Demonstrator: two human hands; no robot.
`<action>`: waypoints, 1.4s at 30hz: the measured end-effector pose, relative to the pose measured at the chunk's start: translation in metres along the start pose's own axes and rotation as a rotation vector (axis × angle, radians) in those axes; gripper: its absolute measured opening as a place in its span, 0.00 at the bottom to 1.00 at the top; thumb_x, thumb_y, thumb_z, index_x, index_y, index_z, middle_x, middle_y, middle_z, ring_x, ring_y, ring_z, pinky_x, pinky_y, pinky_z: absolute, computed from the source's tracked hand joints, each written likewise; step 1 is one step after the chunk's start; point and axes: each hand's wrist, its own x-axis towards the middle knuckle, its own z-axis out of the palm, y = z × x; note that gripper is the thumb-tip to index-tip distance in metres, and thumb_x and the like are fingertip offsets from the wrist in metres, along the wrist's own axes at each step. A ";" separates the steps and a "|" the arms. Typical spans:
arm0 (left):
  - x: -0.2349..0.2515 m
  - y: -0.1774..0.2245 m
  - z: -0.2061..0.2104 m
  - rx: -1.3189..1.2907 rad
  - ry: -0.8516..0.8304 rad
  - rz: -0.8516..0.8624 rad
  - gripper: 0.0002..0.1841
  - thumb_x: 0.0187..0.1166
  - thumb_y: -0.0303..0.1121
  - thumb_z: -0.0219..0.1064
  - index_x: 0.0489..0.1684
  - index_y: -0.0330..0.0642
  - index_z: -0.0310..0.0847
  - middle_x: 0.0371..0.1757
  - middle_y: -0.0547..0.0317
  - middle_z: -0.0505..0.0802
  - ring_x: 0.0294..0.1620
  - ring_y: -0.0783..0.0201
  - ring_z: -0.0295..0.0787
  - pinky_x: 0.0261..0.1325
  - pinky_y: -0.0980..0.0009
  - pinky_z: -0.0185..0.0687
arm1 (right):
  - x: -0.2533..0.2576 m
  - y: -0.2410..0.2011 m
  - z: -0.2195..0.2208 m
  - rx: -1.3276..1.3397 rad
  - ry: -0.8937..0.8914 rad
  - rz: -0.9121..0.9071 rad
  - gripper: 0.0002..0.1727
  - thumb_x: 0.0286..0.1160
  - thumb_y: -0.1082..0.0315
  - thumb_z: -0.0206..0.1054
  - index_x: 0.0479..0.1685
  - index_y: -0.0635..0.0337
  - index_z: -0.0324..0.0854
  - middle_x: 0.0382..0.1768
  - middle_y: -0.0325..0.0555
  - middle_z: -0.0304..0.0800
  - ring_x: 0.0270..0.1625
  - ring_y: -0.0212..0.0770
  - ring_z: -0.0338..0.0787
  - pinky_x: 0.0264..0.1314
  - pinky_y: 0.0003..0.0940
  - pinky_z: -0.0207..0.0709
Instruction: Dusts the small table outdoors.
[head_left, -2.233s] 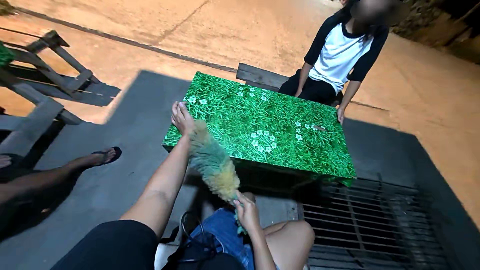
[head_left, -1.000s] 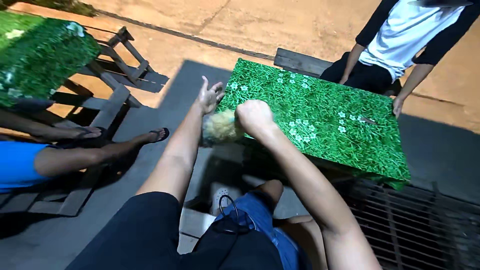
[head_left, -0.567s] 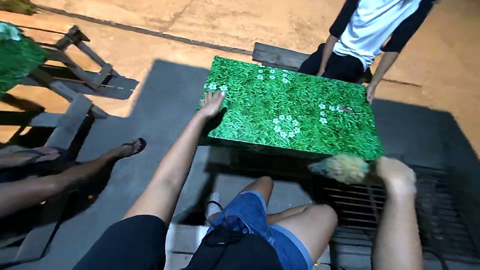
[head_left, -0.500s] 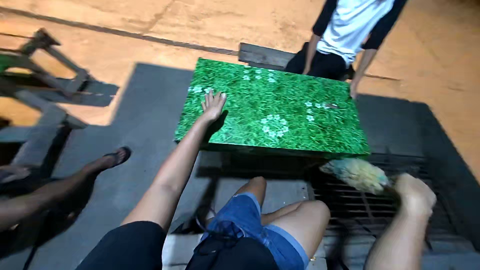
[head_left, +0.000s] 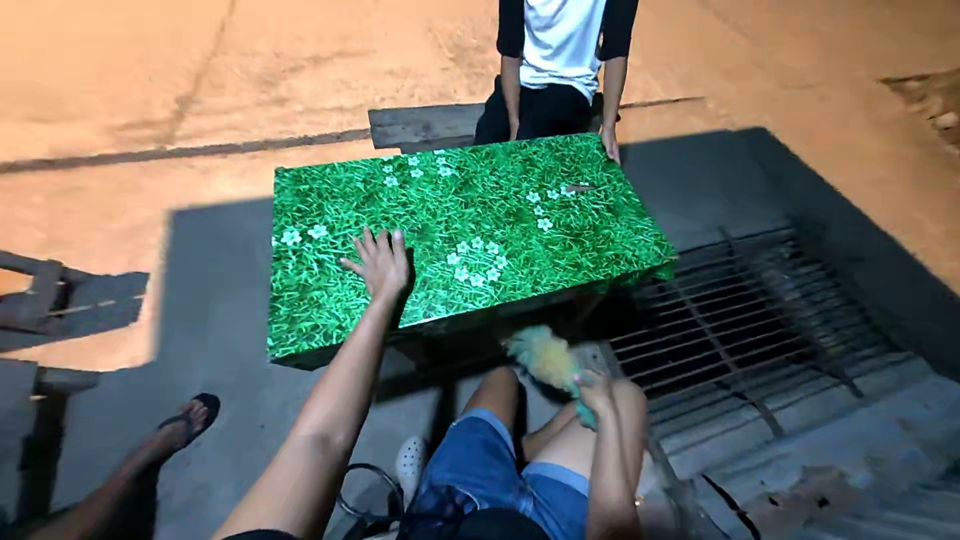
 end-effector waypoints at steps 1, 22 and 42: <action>0.000 0.000 -0.001 0.012 -0.002 0.000 0.40 0.91 0.64 0.28 0.90 0.48 0.65 0.96 0.41 0.55 0.97 0.34 0.36 0.86 0.22 0.17 | 0.016 -0.016 0.030 0.017 -0.039 -0.027 0.24 0.87 0.63 0.63 0.77 0.65 0.77 0.71 0.68 0.83 0.75 0.63 0.83 0.81 0.60 0.71; 0.009 -0.004 0.014 0.190 -0.013 -0.020 0.42 0.88 0.68 0.28 0.90 0.50 0.62 0.96 0.47 0.55 0.97 0.35 0.38 0.85 0.19 0.24 | 0.117 0.055 0.129 0.022 -0.061 0.479 0.28 0.88 0.65 0.59 0.86 0.64 0.66 0.79 0.66 0.77 0.82 0.61 0.77 0.84 0.56 0.69; 0.007 0.001 0.010 0.157 -0.029 -0.022 0.41 0.89 0.67 0.31 0.90 0.49 0.62 0.97 0.44 0.53 0.97 0.34 0.36 0.85 0.20 0.22 | 0.026 0.003 0.159 1.361 0.222 0.846 0.24 0.94 0.60 0.49 0.79 0.67 0.65 0.68 0.68 0.76 0.62 0.61 0.80 0.59 0.63 0.77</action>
